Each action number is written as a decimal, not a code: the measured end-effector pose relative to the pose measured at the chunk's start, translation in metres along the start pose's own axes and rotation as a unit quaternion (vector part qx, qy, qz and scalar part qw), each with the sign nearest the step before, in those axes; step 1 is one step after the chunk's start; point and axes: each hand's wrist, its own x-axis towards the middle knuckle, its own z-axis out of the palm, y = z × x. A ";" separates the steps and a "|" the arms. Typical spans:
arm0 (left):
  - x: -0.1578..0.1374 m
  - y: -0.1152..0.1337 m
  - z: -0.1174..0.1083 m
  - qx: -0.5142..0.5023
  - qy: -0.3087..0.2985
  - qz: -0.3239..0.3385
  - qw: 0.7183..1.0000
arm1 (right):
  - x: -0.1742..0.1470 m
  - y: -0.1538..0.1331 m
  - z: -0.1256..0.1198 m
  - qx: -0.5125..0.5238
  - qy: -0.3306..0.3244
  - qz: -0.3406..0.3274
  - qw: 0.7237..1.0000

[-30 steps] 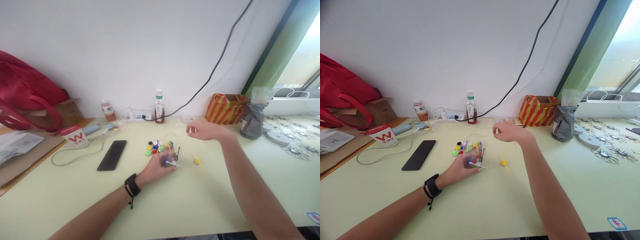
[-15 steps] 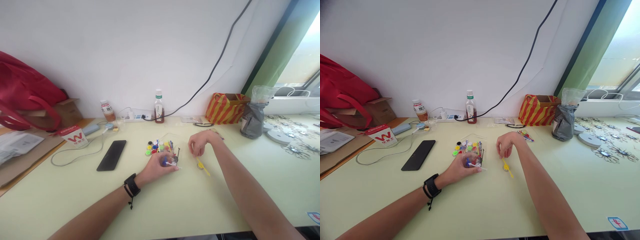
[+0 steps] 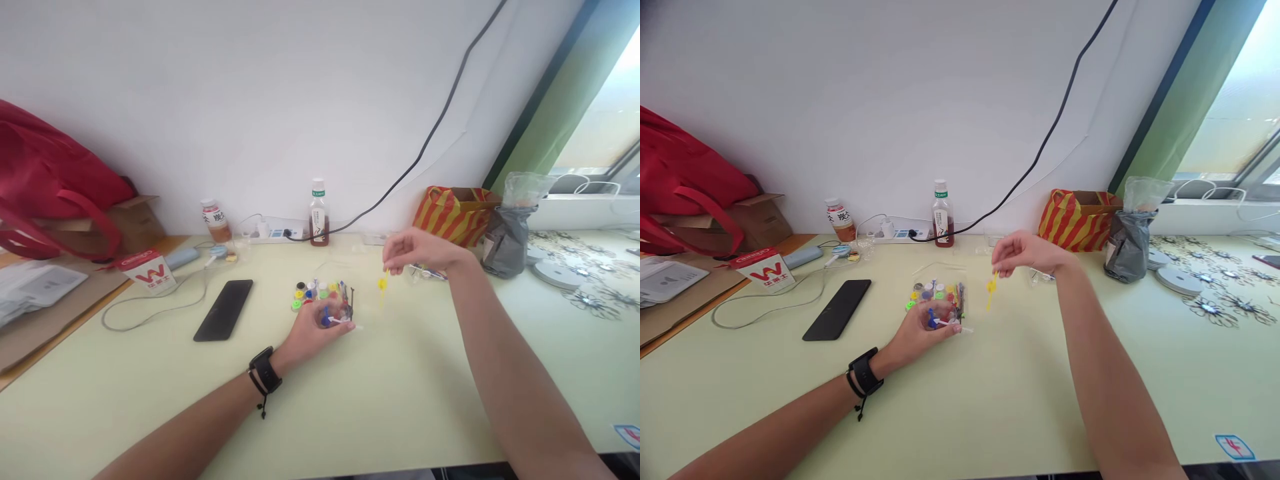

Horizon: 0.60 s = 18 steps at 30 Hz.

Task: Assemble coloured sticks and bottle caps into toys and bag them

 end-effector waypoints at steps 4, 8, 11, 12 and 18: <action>-0.001 0.001 0.000 0.012 0.006 -0.007 1.000 | -0.011 -0.027 0.006 0.079 0.161 -0.107 0.978; -0.001 0.004 0.000 0.022 0.004 -0.023 0.999 | -0.010 -0.051 0.031 0.064 0.171 -0.147 0.972; -0.001 0.005 0.000 0.022 0.003 -0.017 1.000 | -0.007 -0.063 0.050 0.005 0.121 -0.137 0.983; -0.001 0.005 0.000 0.020 0.006 -0.012 1.000 | -0.005 -0.064 0.055 -0.020 0.105 -0.125 0.986; -0.001 0.007 0.001 -0.009 0.014 0.002 1.000 | 0.012 -0.065 0.082 -0.081 0.090 -0.090 0.989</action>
